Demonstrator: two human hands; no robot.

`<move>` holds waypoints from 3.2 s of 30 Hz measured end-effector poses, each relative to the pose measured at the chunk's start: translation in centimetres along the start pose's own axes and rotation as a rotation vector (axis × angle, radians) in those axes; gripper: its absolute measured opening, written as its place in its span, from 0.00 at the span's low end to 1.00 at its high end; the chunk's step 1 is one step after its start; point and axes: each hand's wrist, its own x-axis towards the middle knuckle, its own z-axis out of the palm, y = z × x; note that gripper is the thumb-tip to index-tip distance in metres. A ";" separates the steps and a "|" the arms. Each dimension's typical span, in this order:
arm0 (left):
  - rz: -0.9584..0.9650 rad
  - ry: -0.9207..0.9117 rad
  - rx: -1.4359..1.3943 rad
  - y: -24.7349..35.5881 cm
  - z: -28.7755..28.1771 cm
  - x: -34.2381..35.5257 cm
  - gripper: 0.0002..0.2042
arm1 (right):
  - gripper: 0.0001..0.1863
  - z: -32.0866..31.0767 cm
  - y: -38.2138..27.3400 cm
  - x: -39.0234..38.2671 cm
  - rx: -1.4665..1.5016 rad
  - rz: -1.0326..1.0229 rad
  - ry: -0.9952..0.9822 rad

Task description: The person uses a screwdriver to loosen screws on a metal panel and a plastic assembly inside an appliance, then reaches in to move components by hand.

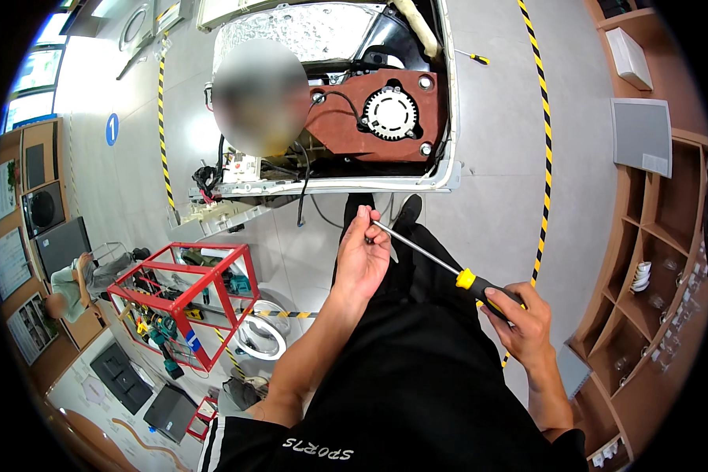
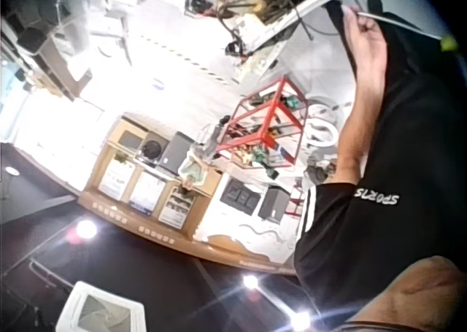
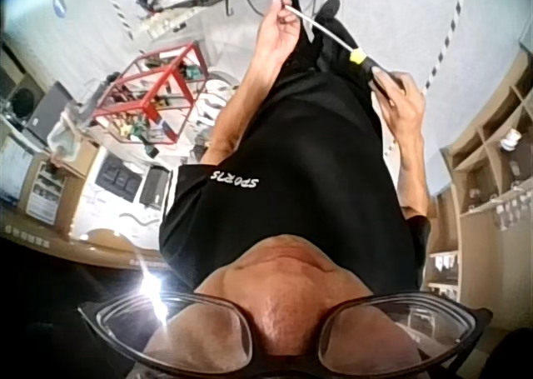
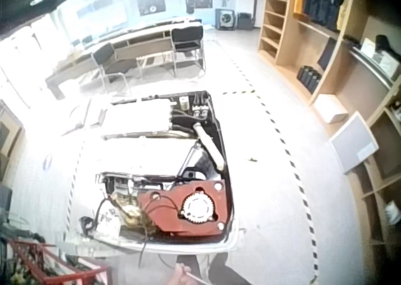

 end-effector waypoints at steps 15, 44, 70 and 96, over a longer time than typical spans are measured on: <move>0.025 0.002 -0.161 2.1 -0.2 0.2 0.08 | 0.22 0.8 -1.4 1.8 0.077 0.085 -0.080; 0.005 -0.063 -0.072 2.0 -0.3 0.0 0.09 | 0.20 0.4 -1.6 1.7 0.236 0.282 -0.161; -0.552 0.071 0.342 1.7 6.8 4.6 0.12 | 0.17 -2.9 -7.3 6.4 -0.167 0.408 0.031; -0.608 0.106 0.277 -2.6 7.3 6.4 0.15 | 0.20 -4.3 -4.4 16.2 -0.540 -0.130 -0.485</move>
